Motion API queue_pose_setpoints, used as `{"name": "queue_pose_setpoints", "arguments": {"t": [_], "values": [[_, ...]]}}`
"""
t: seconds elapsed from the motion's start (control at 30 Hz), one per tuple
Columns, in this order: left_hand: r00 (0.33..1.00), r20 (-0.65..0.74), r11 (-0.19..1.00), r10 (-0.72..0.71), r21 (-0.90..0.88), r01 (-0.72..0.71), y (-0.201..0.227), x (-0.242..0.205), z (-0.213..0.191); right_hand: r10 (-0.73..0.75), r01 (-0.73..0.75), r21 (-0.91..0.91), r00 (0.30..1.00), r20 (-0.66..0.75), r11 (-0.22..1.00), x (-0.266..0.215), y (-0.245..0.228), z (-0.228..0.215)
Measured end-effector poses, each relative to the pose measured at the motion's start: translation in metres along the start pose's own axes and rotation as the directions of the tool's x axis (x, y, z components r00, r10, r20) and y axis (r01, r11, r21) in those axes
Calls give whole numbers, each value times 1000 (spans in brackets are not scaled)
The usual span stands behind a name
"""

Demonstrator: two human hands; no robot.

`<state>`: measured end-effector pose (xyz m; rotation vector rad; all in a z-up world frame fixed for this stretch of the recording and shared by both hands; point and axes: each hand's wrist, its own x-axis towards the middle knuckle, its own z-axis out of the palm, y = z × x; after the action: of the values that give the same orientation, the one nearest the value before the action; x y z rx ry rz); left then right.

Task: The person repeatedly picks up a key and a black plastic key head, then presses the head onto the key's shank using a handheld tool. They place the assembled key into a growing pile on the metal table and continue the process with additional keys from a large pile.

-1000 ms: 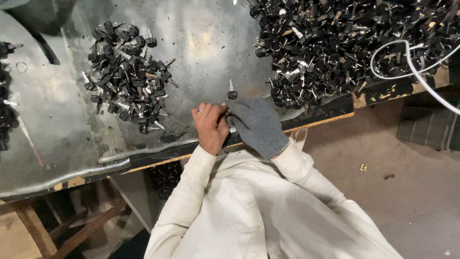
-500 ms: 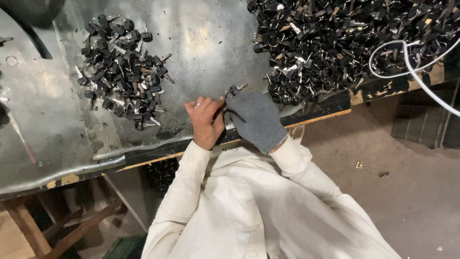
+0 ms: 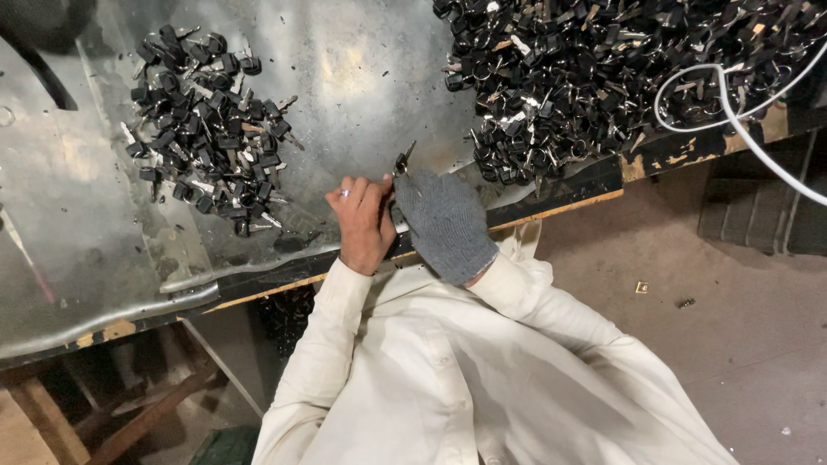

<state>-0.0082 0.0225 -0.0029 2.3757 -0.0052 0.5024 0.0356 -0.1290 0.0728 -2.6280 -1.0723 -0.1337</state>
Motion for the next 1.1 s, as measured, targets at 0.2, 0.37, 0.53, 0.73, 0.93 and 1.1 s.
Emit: {"name": "queue_pose_setpoints", "arguments": {"t": [0.2, 0.37, 0.53, 0.73, 0.93, 1.1], "values": [[998, -59, 998, -22, 61, 26, 6, -8, 4, 48, -99, 447, 991, 123, 889, 22, 33, -8], [991, -100, 995, -91, -52, 86, 8, -1, 0, 97, -104, 485, 995, 39, 868, 0, 27, -14], [998, -14, 975, -58, 214, 60, 1, -4, -4, 11, 37, 404, 993, -115, 914, -32, 14, -12], [989, -60, 988, -133, -93, 127, -5, -20, -5, -72, 147, 335, 971, -228, 931, -23, 11, -10], [1000, 4, 1000, 13, -13, -12, -6, -36, 3, 17, -6, 362, 1000, -27, 932, 2, 1, -20], [994, 103, 1000, -22, 2, 22, -5, -17, -26, 148, -396, 804, 917, 370, 444, -7, 54, -22]]}}
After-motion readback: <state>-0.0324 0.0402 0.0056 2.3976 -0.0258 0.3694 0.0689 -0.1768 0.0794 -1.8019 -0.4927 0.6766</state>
